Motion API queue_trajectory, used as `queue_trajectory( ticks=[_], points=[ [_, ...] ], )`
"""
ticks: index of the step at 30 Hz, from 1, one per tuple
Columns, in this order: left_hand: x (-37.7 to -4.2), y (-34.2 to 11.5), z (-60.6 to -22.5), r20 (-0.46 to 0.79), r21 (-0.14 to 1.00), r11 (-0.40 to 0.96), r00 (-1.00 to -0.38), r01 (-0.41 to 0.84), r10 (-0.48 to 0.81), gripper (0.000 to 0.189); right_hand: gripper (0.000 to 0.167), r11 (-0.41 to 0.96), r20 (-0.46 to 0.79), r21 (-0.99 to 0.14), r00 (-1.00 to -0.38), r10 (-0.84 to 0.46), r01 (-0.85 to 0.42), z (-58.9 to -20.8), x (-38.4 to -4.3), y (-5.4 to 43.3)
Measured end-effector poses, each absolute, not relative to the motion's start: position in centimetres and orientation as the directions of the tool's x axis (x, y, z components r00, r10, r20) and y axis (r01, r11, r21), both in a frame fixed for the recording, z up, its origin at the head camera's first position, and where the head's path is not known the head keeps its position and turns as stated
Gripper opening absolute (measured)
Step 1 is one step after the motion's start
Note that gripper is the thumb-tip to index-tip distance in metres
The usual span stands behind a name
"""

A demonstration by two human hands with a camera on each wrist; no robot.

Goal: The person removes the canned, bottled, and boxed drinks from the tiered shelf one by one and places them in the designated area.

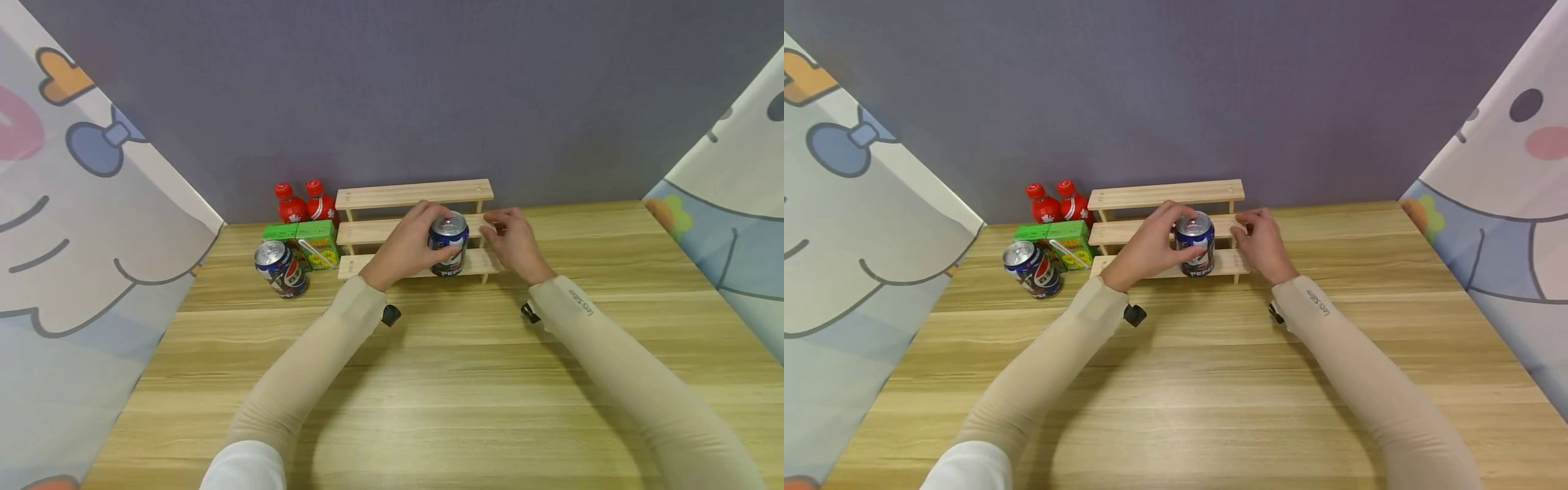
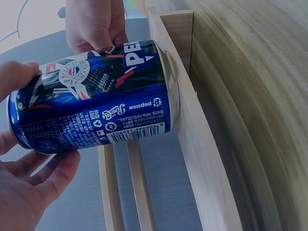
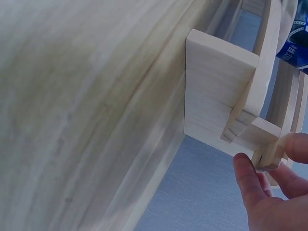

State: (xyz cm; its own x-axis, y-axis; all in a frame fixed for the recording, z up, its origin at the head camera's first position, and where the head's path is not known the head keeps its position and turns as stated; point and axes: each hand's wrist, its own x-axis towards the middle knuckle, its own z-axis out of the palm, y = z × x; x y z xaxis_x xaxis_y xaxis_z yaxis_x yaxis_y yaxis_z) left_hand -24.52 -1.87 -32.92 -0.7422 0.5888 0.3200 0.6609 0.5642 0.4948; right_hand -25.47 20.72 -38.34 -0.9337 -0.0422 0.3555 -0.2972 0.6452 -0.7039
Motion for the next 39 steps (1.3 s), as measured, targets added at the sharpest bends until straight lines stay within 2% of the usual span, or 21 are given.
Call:
queue_trajectory(
  ticks=[7,20,27,39],
  points=[
    [-24.4,-2.1,-32.9,0.332,0.494,0.561,-0.741,0.664,0.584,0.054,0.031,0.649,0.358,-0.699,-0.932,-0.045,-0.300,-38.4,-25.5,20.5],
    [-23.8,-4.2,-32.9,0.461,0.504,0.484,-0.697,0.715,0.549,0.052,0.033,0.635,0.341,-0.713,-0.938,-0.058,-0.298,-38.4,-25.4,20.6],
    [-23.1,-6.3,-32.3,0.491,0.460,0.515,-0.690,0.723,0.532,0.049,0.034,0.629,0.342,-0.715,-0.937,-0.066,-0.305,-38.4,-25.2,21.0],
    [-21.5,-11.7,-31.8,0.473,0.468,0.601,-0.758,0.648,0.448,0.047,0.035,0.628,0.325,-0.724,-0.944,-0.056,-0.286,-38.2,-25.1,21.0]
  ],
)
